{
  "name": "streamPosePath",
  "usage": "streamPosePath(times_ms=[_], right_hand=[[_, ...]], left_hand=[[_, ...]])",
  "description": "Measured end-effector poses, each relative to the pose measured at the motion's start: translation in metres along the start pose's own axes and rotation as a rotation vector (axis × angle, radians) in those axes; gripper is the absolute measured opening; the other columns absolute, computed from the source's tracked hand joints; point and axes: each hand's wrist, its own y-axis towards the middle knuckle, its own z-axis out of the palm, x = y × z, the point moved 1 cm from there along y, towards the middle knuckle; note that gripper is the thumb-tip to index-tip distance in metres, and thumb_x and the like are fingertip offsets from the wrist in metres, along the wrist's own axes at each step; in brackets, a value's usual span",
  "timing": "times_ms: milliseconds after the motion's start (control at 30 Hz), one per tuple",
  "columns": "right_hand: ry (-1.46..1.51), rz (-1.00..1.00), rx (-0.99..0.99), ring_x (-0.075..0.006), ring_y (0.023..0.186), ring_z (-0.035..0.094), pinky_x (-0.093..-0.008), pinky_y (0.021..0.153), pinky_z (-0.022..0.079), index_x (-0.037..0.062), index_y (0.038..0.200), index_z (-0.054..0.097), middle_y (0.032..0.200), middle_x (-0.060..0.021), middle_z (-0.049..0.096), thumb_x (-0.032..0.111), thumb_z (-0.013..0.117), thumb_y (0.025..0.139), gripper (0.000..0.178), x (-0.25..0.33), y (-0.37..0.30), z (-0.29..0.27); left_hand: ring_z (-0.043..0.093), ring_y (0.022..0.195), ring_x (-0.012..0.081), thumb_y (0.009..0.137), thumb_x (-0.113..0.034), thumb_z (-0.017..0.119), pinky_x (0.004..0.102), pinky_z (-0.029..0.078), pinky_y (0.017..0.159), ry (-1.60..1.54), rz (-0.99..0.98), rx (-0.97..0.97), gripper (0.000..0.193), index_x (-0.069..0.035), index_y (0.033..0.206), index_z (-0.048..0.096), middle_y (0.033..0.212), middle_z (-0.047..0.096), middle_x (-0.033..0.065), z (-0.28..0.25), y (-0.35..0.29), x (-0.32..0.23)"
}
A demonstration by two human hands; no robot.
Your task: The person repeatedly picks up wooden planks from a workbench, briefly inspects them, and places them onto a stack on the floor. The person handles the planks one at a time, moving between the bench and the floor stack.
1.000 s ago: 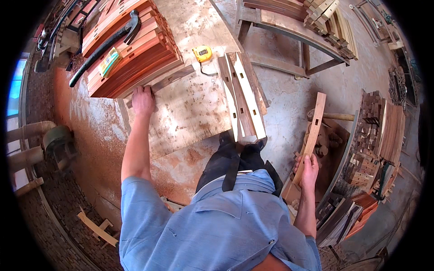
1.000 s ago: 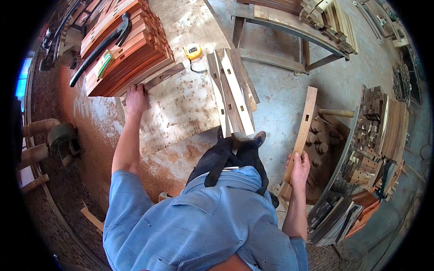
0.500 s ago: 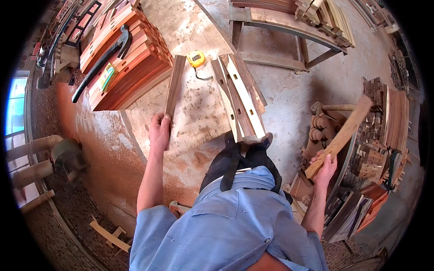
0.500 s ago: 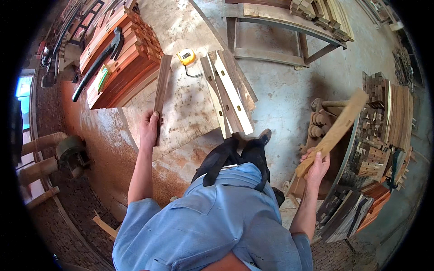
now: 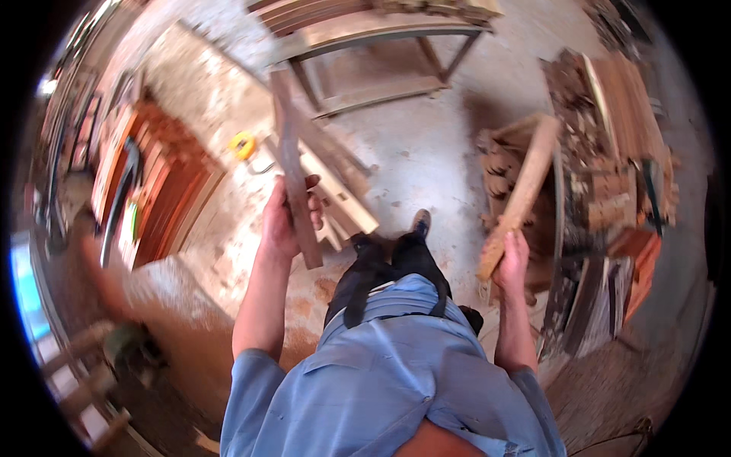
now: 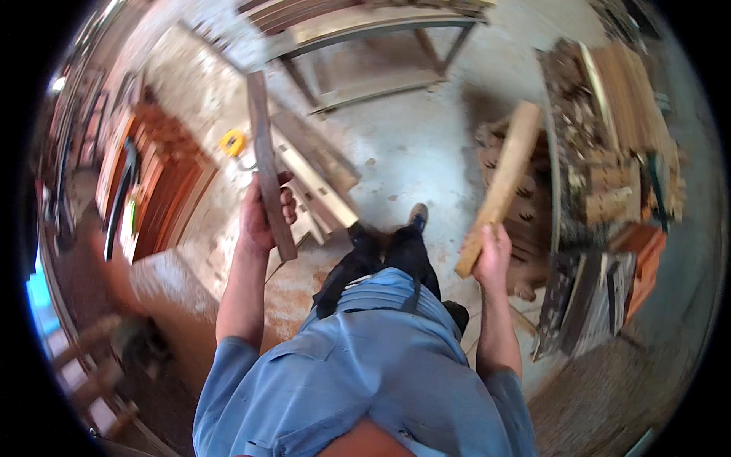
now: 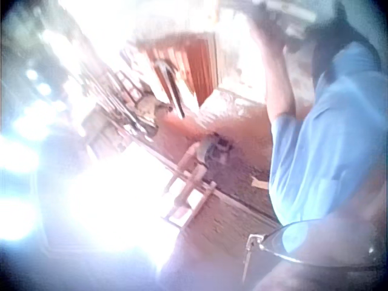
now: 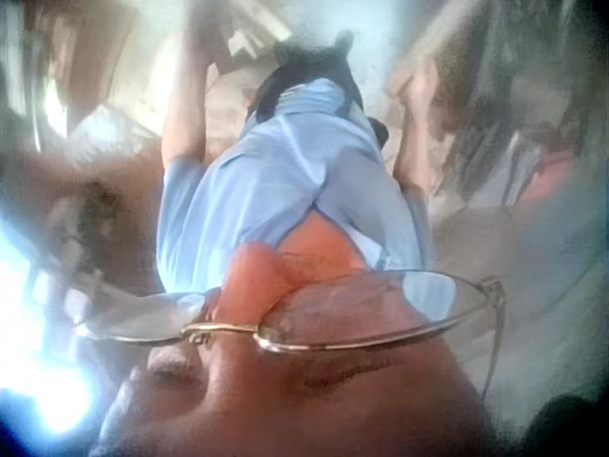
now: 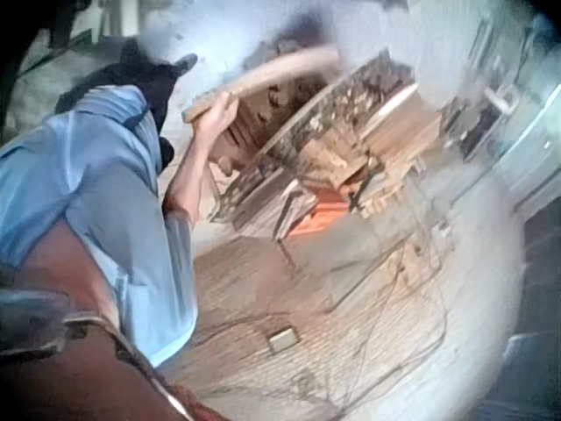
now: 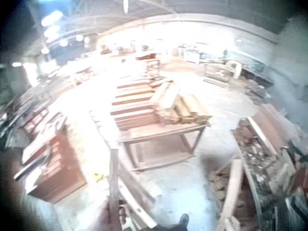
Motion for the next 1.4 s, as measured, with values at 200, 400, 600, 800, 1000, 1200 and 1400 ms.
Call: streamPosePath(times_ms=[200, 400, 600, 800, 1000, 1200, 1400], right_hand=[[0.409, 0.216, 0.053, -0.0214, 0.052, 0.055, -0.0365, 0.044, 0.048, 0.0069, 0.116, 0.049, 0.083, -0.0098, 0.059, 0.044, 0.04, 0.1, 0.041, 0.046, 0.002, 0.002], [1.122, 0.115, 0.624, -0.0197, 0.048, 0.051, -0.0353, 0.041, 0.043, 0.0086, 0.114, 0.05, 0.075, -0.0072, 0.055, 0.059, 0.034, 0.098, 0.055, 0.065, 0.023, -0.033], [0.874, 0.039, 0.257, -0.0193, 0.048, 0.052, -0.0339, 0.041, 0.043, 0.0094, 0.113, 0.048, 0.072, -0.0071, 0.055, 0.058, 0.032, 0.099, 0.053, 0.08, 0.042, -0.064], [0.63, -0.043, -0.133, -0.0174, 0.051, 0.054, -0.0309, 0.042, 0.045, 0.0085, 0.114, 0.046, 0.076, -0.0075, 0.056, 0.041, 0.043, 0.1, 0.036, 0.086, 0.063, -0.095], [0.127, -0.255, -0.658, -0.0142, 0.078, 0.055, -0.0315, 0.07, 0.046, 0.0003, 0.109, 0.055, 0.088, -0.0066, 0.06, 0.026, 0.06, 0.092, 0.031, 0.084, 0.116, -0.174], [-0.071, -0.279, -1.212, -0.0242, 0.095, 0.063, -0.0382, 0.083, 0.049, -0.0031, 0.114, 0.058, 0.105, -0.0158, 0.066, 0.025, 0.064, 0.089, 0.038, 0.098, 0.195, -0.32], [-0.458, 0.244, -1.231, -0.0385, 0.115, 0.058, -0.0425, 0.095, 0.046, -0.0057, 0.113, 0.063, 0.118, -0.0263, 0.062, 0.042, 0.062, 0.086, 0.056, 0.113, 0.237, -0.388]], left_hand=[[0.064, 0.083, 0.0224, 0.099, -0.035, 0.045, 0.0345, 0.053, 0.07, 0.447, 0.248, 0.016, 0.04, -0.004, 0.125, 0.05, 0.116, 0.063, 0.014, 0.069, 0.026, 0.04], [0.062, 0.067, 0.0173, 0.099, -0.026, 0.05, 0.0276, 0.05, 0.057, 0.667, 0.355, -0.061, 0.027, -0.002, 0.11, 0.052, 0.094, 0.068, 0.0124, 0.12, 0.045, 0.073], [0.06, 0.065, 0.0157, 0.099, -0.025, 0.05, 0.0266, 0.049, 0.055, 0.716, 0.305, -0.02, 0.025, -0.001, 0.106, 0.053, 0.088, 0.066, 0.0113, 0.128, 0.061, 0.088], [0.057, 0.06, 0.0147, 0.099, -0.026, 0.048, 0.0264, 0.047, 0.053, 0.796, 0.322, -0.048, 0.025, -0.002, 0.099, 0.055, 0.084, 0.065, 0.0098, 0.142, 0.075, 0.096], [0.059, 0.062, 0.0153, 0.097, -0.034, 0.053, 0.0263, 0.047, 0.054, 0.807, 0.311, -0.073, 0.029, -0.006, 0.104, 0.054, 0.088, 0.066, 0.0085, 0.143, 0.08, 0.093], [0.057, 0.061, 0.0146, 0.096, -0.028, 0.055, 0.0242, 0.048, 0.05, 0.68, 0.371, -0.229, 0.033, -0.002, 0.116, 0.051, 0.088, 0.064, 0.0112, 0.144, 0.089, 0.097], [0.057, 0.063, 0.016, 0.097, -0.029, 0.054, 0.026, 0.048, 0.053, 0.744, 0.364, -0.295, 0.031, -0.003, 0.113, 0.051, 0.091, 0.064, 0.0112, 0.148, 0.086, 0.093]])
